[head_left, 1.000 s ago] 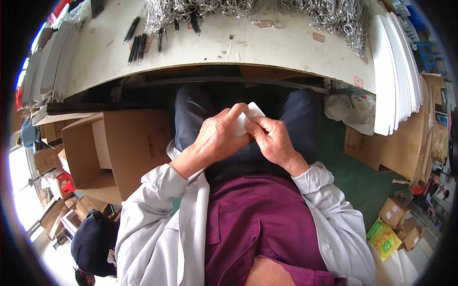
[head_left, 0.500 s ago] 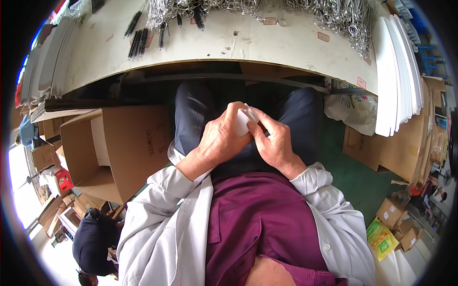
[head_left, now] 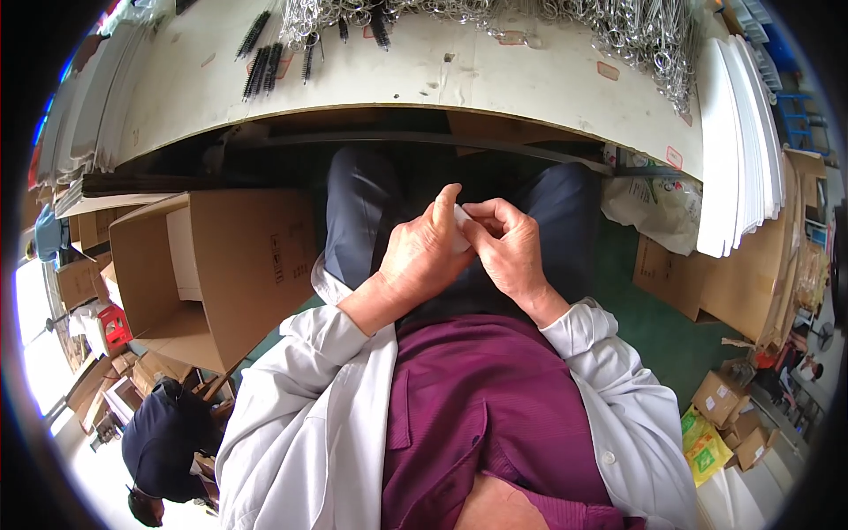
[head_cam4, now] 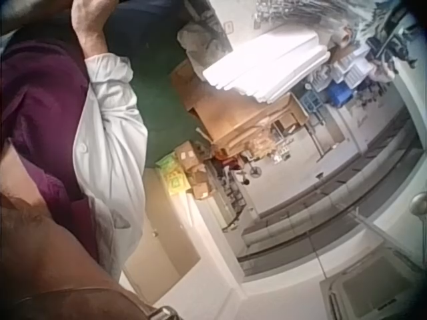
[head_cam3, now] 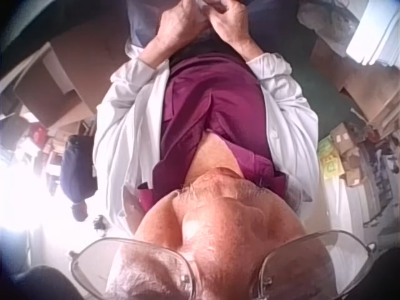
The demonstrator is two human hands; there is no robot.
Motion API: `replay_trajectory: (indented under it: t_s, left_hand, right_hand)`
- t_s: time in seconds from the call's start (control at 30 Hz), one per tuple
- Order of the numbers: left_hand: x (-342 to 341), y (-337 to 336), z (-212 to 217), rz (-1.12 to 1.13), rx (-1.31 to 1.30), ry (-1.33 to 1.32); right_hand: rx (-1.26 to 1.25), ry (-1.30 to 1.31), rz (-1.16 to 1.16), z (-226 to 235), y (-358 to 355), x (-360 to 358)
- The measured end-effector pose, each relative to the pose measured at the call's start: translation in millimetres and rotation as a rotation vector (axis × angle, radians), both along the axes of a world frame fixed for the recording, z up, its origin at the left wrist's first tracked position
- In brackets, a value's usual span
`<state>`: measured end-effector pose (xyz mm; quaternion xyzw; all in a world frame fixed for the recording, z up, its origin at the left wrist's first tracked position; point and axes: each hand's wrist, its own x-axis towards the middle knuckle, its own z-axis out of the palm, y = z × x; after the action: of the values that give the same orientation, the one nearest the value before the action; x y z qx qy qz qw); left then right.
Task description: Packing bundles of industrial wire brushes into cardboard sleeves and then into boxes.
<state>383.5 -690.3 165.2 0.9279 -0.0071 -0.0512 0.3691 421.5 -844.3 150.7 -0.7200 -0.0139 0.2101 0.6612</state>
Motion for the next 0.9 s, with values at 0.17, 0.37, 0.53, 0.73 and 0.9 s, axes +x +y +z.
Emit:
replay_trajectory:
  t_s: [0.17, 0.37, 0.53, 0.73, 0.9]
  left_hand:
    - [0, -4, 3, 0.055, -0.012, 0.029]
    - [-6, -2, -2, 0.061, 0.052, -0.022]
    - [-8, 1, -7, 0.018, 0.014, -0.120]
    - [-9, 2, -4, 0.048, -0.013, -0.075]
    - [-8, 1, 0, 0.071, -0.019, -0.096]
  right_hand:
    - [0.101, 0.069, -0.052, 2, -1, 2]
    - [0.075, 0.189, -0.028, 5, -11, 9]
    - [0.086, 0.215, -0.064, 2, -11, 11]
    - [0.125, 0.224, -0.074, 6, -9, 11]
    - [-0.065, -0.158, -0.091, 3, -1, 2]
